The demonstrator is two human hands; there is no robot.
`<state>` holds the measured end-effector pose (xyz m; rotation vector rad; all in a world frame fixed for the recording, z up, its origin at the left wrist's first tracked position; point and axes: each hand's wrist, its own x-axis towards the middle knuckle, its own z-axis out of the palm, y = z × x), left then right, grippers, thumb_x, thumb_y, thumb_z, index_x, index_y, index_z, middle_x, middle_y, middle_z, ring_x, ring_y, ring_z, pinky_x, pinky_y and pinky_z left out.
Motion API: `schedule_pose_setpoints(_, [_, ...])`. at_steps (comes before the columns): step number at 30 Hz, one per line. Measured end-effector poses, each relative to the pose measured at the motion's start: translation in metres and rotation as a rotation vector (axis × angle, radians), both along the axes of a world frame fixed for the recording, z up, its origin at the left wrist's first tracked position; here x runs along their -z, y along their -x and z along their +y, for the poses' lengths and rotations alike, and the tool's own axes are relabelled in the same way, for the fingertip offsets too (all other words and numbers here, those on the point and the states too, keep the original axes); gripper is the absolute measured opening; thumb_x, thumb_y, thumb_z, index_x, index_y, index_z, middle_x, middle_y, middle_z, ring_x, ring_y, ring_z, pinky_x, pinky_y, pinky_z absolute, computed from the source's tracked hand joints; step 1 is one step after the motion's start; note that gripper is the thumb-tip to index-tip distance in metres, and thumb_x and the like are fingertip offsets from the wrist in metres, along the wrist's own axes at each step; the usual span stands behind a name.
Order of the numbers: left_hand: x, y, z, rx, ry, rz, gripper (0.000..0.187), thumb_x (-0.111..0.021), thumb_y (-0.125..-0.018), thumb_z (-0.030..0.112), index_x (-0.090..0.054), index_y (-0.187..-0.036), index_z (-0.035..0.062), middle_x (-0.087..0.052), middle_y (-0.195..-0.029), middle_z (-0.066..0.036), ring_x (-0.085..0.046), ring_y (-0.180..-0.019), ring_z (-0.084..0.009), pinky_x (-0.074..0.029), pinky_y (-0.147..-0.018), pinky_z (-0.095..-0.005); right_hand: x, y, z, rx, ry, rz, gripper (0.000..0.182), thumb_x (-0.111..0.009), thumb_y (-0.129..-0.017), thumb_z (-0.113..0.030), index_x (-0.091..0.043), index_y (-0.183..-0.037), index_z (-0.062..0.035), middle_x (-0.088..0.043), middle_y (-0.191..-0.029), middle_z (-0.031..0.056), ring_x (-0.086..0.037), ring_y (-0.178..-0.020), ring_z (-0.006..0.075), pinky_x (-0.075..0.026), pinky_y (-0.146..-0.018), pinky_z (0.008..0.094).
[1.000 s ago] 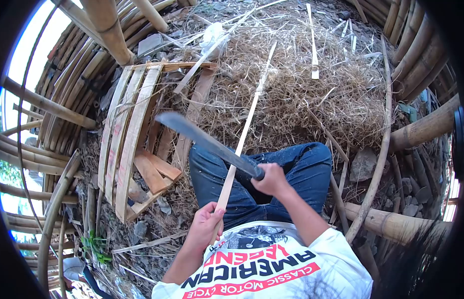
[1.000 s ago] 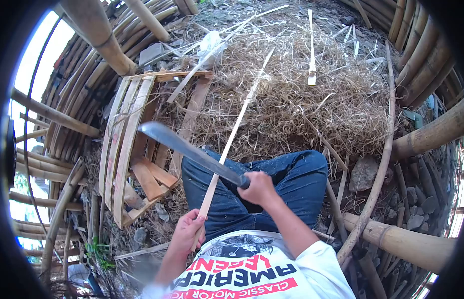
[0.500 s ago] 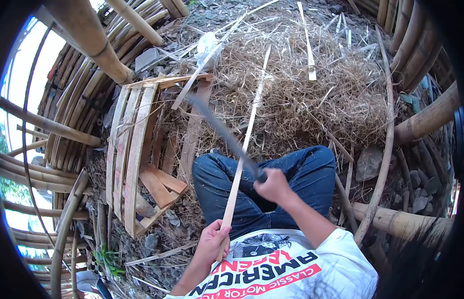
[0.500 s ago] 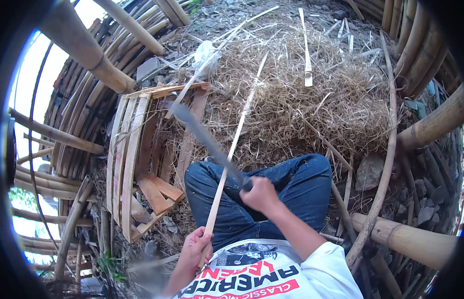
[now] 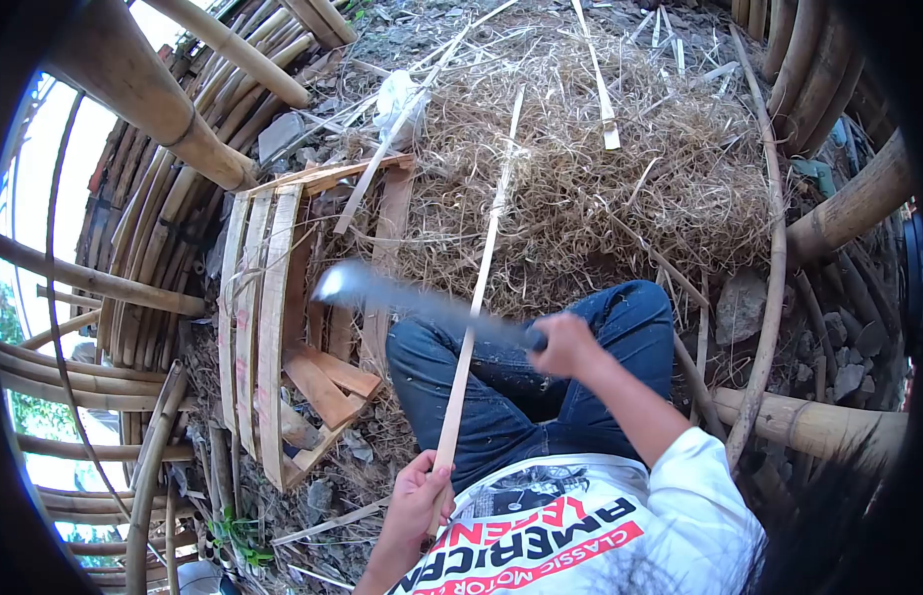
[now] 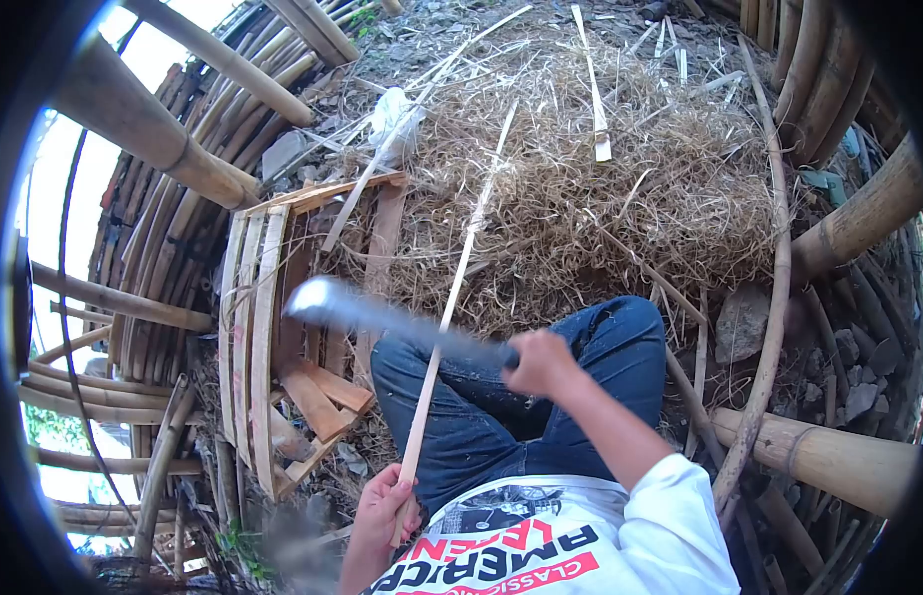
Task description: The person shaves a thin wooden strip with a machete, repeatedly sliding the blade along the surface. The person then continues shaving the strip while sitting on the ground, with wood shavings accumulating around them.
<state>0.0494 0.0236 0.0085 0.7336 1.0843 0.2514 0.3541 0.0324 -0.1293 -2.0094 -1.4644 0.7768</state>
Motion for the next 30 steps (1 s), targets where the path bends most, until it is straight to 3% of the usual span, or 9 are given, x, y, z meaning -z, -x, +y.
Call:
schedule_pose_setpoints(3, [-0.009, 0.001, -0.001, -0.046, 0.055, -0.103, 0.015, -0.051, -0.1, 0.019, -0.051, -0.101, 0.0042, -0.052, -0.052, -0.004, -0.047, -0.038, -0.0096, -0.039, -0.039, -0.0206, 0.024, -0.05, 0.031, 0.366, 0.253, 0.167, 0.027, -0.068, -0.072, -0.026, -0.07, -0.083, -0.001, -0.069, -0.086, 0.0238, -0.068, -0.085, 0.0382, -0.055, -0.077, 0.0436])
schedule_pose_setpoints(5, [-0.002, -0.01, -0.003, -0.075, 0.11, -0.086, 0.013, -0.051, -0.1, 0.017, -0.05, -0.101, 0.0047, -0.051, -0.052, -0.005, -0.046, -0.038, -0.0106, -0.039, -0.041, -0.0211, 0.035, -0.043, 0.037, 0.421, 0.165, 0.066, 0.028, -0.068, -0.072, -0.026, -0.07, -0.082, 0.0006, -0.068, -0.084, 0.0255, -0.067, -0.086, 0.0392, -0.055, -0.078, 0.0446])
schedule_pose_setpoints(6, [-0.003, -0.012, -0.002, -0.068, 0.078, -0.093, 0.013, -0.052, -0.099, 0.018, -0.049, -0.1, 0.0047, -0.046, -0.05, -0.006, -0.041, -0.037, -0.0121, -0.036, -0.039, -0.0245, 0.034, -0.038, 0.04, 0.437, 0.121, 0.075, 0.028, -0.068, -0.072, -0.026, -0.07, -0.082, 0.0009, -0.068, -0.083, 0.0256, -0.067, -0.086, 0.0398, -0.054, -0.078, 0.045])
schedule_pose_setpoints(9, [-0.006, -0.01, 0.002, -0.01, 0.073, -0.111, 0.016, -0.052, -0.1, 0.02, -0.048, -0.101, 0.0049, -0.047, -0.049, -0.007, -0.043, -0.036, -0.0141, -0.037, -0.039, -0.0257, 0.013, -0.01, 0.031, 0.507, 0.063, 0.114, 0.028, -0.067, -0.073, -0.025, -0.068, -0.081, 0.0012, -0.067, -0.081, 0.0256, -0.066, -0.084, 0.0425, -0.053, -0.078, 0.0474])
schedule_pose_setpoints(15, [-0.001, -0.008, -0.01, -0.007, 0.188, -0.112, 0.014, -0.05, -0.101, 0.019, -0.047, -0.095, 0.0062, -0.05, -0.051, -0.006, -0.047, -0.039, -0.0128, -0.039, -0.037, -0.0235, -0.01, 0.02, 0.012, 0.436, 0.023, 0.195, 0.027, -0.068, -0.075, -0.025, -0.065, -0.081, 0.0008, -0.067, -0.077, 0.0237, -0.066, -0.08, 0.0415, -0.053, -0.074, 0.0473])
schedule_pose_setpoints(21, [-0.004, -0.013, -0.008, -0.084, 0.2, -0.175, 0.015, -0.047, -0.102, 0.019, -0.048, -0.096, 0.0055, -0.046, -0.048, -0.004, -0.043, -0.036, -0.0116, -0.037, -0.037, -0.0235, -0.015, 0.015, 0.017, 0.378, -0.005, 0.064, 0.029, -0.07, -0.076, -0.029, -0.065, -0.082, -0.0009, -0.067, -0.074, 0.0211, -0.067, -0.076, 0.0392, -0.054, -0.072, 0.0462])
schedule_pose_setpoints(25, [0.015, -0.023, 0.008, -0.052, 0.111, -0.154, 0.016, -0.045, -0.102, 0.02, -0.048, -0.101, 0.0045, -0.041, -0.046, -0.004, -0.036, -0.032, -0.0118, -0.03, -0.033, -0.0244, -0.027, 0.048, -0.005, 0.195, -0.126, 0.078, 0.046, -0.072, -0.079, -0.046, -0.064, -0.082, -0.0016, -0.067, -0.068, 0.0191, -0.068, -0.067, 0.0369, -0.055, -0.063, 0.045])
schedule_pose_setpoints(30, [0.015, -0.021, 0.021, -0.087, 0.127, -0.192, 0.017, -0.044, -0.103, 0.021, -0.049, -0.102, 0.0051, -0.04, -0.045, -0.003, -0.034, -0.031, -0.0114, -0.027, -0.03, -0.0246, -0.043, 0.076, -0.037, 0.078, -0.134, 0.278, 0.042, -0.074, -0.079, -0.043, -0.061, -0.078, -0.0028, -0.064, -0.063, 0.018, -0.066, -0.063, 0.0376, -0.053, -0.058, 0.0437])
